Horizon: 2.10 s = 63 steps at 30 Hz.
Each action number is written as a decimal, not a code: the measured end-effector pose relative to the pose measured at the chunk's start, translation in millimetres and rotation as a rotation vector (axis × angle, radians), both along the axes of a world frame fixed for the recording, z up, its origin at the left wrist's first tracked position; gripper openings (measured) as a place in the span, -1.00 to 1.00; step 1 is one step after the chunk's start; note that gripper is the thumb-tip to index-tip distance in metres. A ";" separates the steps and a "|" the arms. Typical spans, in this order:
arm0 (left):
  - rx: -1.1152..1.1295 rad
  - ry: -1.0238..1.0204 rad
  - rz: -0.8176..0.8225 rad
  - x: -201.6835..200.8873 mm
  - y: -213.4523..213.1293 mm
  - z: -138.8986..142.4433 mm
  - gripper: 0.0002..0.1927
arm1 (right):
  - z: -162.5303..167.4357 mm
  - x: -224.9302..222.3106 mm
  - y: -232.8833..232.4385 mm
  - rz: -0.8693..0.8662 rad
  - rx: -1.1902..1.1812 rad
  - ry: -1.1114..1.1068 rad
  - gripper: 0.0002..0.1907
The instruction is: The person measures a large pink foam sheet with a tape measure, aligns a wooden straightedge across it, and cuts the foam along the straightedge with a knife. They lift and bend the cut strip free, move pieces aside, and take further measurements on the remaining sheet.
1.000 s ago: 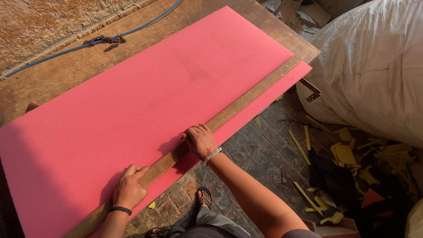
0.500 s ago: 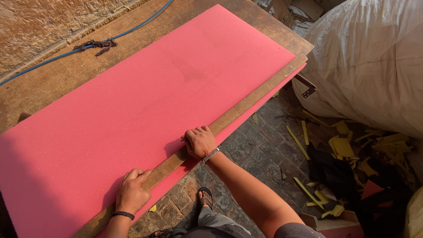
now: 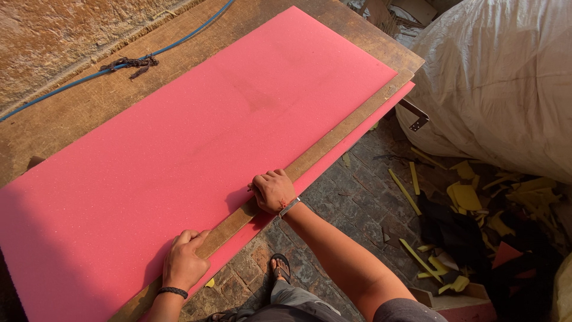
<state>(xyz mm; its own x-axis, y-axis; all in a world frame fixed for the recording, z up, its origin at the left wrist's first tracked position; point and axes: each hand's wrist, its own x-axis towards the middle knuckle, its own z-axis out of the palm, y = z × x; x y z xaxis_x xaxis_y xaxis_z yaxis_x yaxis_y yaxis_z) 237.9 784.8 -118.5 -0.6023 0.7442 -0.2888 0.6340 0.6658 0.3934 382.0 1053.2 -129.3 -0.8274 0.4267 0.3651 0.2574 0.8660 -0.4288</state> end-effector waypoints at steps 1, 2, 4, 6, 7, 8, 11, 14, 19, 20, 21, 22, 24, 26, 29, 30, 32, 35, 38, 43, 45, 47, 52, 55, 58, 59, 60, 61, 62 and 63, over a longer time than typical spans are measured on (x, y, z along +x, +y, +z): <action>0.005 -0.001 0.001 0.0 -0.4 0.4 -0.33 | -0.2 -0.1 -0.6 -0.002 0.002 0.008 -0.80; 0.010 -0.003 -0.001 0.4 -0.6 0.8 -0.33 | -0.3 0.3 -1.0 -0.006 0.004 0.014 -0.80; 0.018 -0.020 0.010 1.3 -1.1 1.7 -0.34 | 0.1 0.3 -1.7 -0.007 0.014 0.021 -0.81; 0.017 -0.029 0.017 1.4 -1.3 2.8 -0.33 | 0.4 0.0 -2.0 -0.002 0.032 0.019 -0.83; 0.012 -0.032 0.015 1.0 -0.9 3.2 -0.33 | 0.5 -0.2 -2.4 -0.011 0.023 0.010 -0.81; 0.005 -0.036 0.009 0.9 -0.6 3.5 -0.32 | 0.4 -0.4 -2.7 -0.024 0.012 0.001 -0.79; 0.007 -0.034 0.013 1.0 -0.9 3.3 -0.32 | -0.7 0.0 -3.2 -0.018 0.011 0.017 -0.83; -0.002 -0.027 0.012 1.1 -1.2 1.5 -0.32 | -2.2 0.0 -3.3 -0.028 0.010 -0.001 -0.81; 0.027 -0.003 0.011 3.7 0.9 5.5 -0.32 | -4.1 -0.4 -1.8 -0.035 0.013 -0.017 -0.84; 0.034 0.000 0.011 4.5 2.2 8.8 -0.32 | -4.8 -0.3 -1.2 -0.037 0.007 -0.023 -0.82; 0.049 0.012 -0.009 5.7 3.5 13.0 -0.32 | -5.8 -0.3 -0.4 -0.038 0.001 -0.030 -0.81; 0.063 0.025 -0.026 7.0 4.8 17.4 -0.32 | -7.2 0.0 0.8 -0.031 0.012 -0.030 -0.82; 0.071 0.034 -0.075 7.3 4.9 26.6 -0.26 | -10.8 -0.1 4.8 -0.015 0.025 -0.026 -0.84; 0.061 -0.022 -0.115 4.5 -0.3 31.0 -0.15 | -15.1 -2.6 10.3 -0.026 -0.004 -0.024 -0.87; 0.194 -0.015 -0.110 -10.3 -41.7 29.8 -0.18 | -19.6 -10.9 14.9 -0.017 0.018 -0.057 -0.87; 0.176 -0.035 -0.057 -22.6 -65.6 28.6 -0.17 | -20.0 -16.0 12.6 -0.021 0.033 0.007 -0.82; 0.178 -0.032 0.100 -41.5 -110.8 21.4 -0.19 | -17.7 -25.4 3.0 -0.085 0.020 0.010 -0.73; 0.237 0.116 0.321 -70.2 -197.3 13.5 -0.28 | -11.5 -42.9 -35.0 0.030 -0.016 0.125 -0.74; 0.238 0.313 0.657 -86.2 -269.7 4.7 -0.46 | -2.7 -57.9 -83.3 0.102 -0.130 0.136 -0.74; 0.397 -0.129 1.073 -97.4 -323.2 -18.5 -0.53 | 4.0 -79.1 -161.0 0.137 -0.258 0.090 -0.73; 0.634 -0.310 0.972 -95.4 -330.4 -30.3 -0.62 | 4.0 -84.6 -186.5 0.135 -0.271 0.040 -0.74; 0.656 -0.389 1.022 -94.5 -331.7 -37.2 -0.67 | 1.5 -85.4 -208.4 0.138 -0.248 -0.001 -0.75; 0.723 -0.615 1.062 -94.1 -335.0 -40.3 -0.74 | -4.9 -81.0 -238.6 0.068 -0.291 -0.019 -0.76; 0.749 -0.721 1.062 -91.7 -340.1 -39.7 -0.77 | -5.9 -76.6 -247.4 0.023 -0.286 -0.001 -0.78; 0.773 -0.797 1.036 -89.6 -345.5 -42.3 -0.78 | -4.1 -74.2 -252.2 -0.014 -0.347 0.009 -0.78; 0.780 -0.817 1.032 -89.0 -346.8 -44.1 -0.78 | -3.2 -73.5 -253.4 -0.030 -0.361 -0.006 -0.79; 0.786 -0.838 1.028 -88.8 -347.5 -46.3 -0.78 | -2.4 -72.8 -254.2 -0.045 -0.375 -0.021 -0.79; 0.799 -0.852 1.022 -88.9 -348.3 -48.7 -0.78 | -1.9 -72.4 -255.0 -0.061 -0.390 -0.038 -0.80; 0.812 -0.865 1.018 -88.9 -348.7 -51.3 -0.79 | -1.4 -71.6 -255.5 -0.062 -0.385 -0.034 -0.80; 0.824 -0.877 1.015 -89.3 -349.1 -54.0 -0.79 | -1.6 -72.0 -255.9 -0.061 -0.382 -0.030 -0.80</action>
